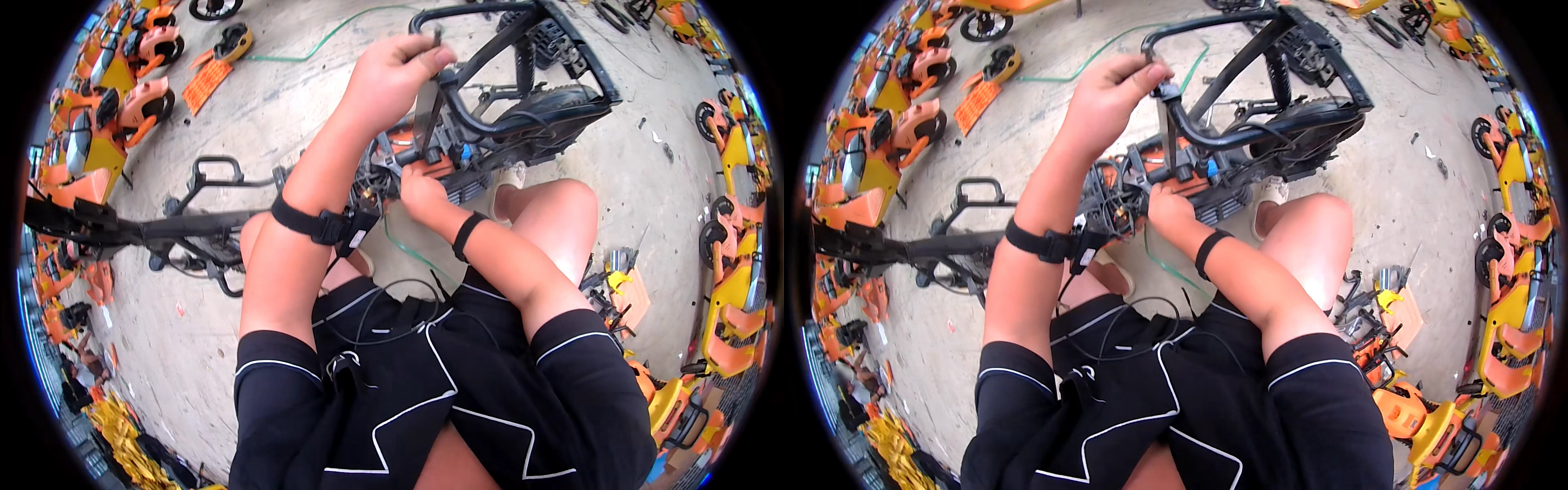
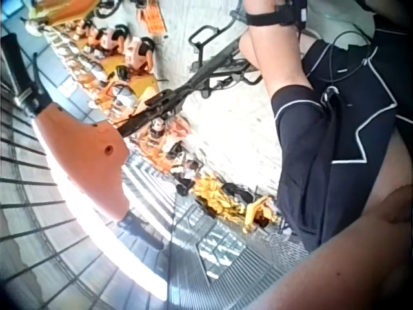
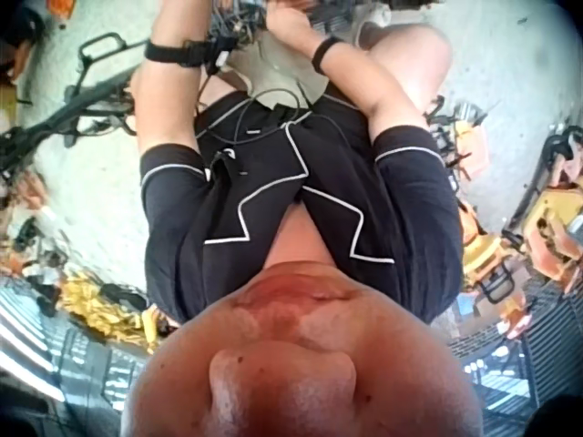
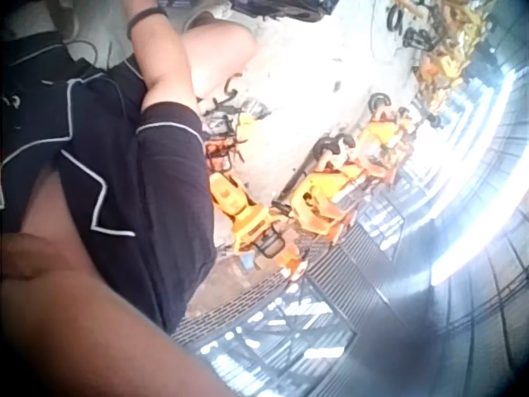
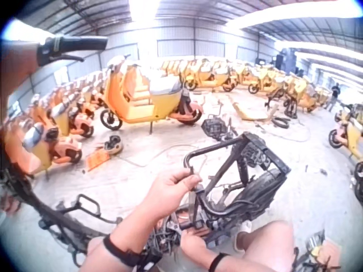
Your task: The person attaches a metal frame component to a scooter chassis by hand, then uses a wrench to tighten a bolt on the frame.
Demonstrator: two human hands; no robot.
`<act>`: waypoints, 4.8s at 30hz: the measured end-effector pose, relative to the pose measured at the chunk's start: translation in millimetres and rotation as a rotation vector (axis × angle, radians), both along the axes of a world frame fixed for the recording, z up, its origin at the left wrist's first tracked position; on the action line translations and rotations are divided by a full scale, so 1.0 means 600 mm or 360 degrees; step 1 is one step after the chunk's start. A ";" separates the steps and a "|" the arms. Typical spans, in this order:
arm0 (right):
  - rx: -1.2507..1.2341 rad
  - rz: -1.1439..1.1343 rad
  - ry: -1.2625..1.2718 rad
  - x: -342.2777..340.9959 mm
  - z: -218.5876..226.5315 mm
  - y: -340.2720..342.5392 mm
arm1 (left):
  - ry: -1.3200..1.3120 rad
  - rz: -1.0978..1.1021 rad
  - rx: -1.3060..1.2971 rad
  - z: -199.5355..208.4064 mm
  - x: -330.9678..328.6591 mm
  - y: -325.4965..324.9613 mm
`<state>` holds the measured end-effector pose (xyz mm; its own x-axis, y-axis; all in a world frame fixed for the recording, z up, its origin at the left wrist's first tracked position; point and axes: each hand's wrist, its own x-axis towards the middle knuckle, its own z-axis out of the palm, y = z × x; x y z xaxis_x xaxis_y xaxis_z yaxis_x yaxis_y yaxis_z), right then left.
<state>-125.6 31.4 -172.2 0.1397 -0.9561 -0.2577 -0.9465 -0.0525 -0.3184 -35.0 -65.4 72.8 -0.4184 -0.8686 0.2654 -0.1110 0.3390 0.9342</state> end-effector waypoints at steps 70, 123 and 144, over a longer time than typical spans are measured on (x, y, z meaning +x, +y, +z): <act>0.0524 -0.0710 -0.1285 -0.150 0.578 -0.056 | 0.0311 0.0000 -0.0020 -0.018 -0.007 0.010; -0.0808 0.0678 0.0717 -0.189 0.591 -0.254 | 0.0324 -0.0369 0.0312 -0.011 0.015 -0.014; -0.0503 0.0802 0.0422 0.079 0.602 -0.193 | 0.0373 0.0230 -0.0453 -0.038 -0.011 -0.004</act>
<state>-78.5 -84.7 188.9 0.5612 -0.8253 -0.0625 -0.8258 -0.5634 0.0263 -41.5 -67.9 49.8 -0.1969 -0.7919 0.5781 0.0285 0.5847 0.8107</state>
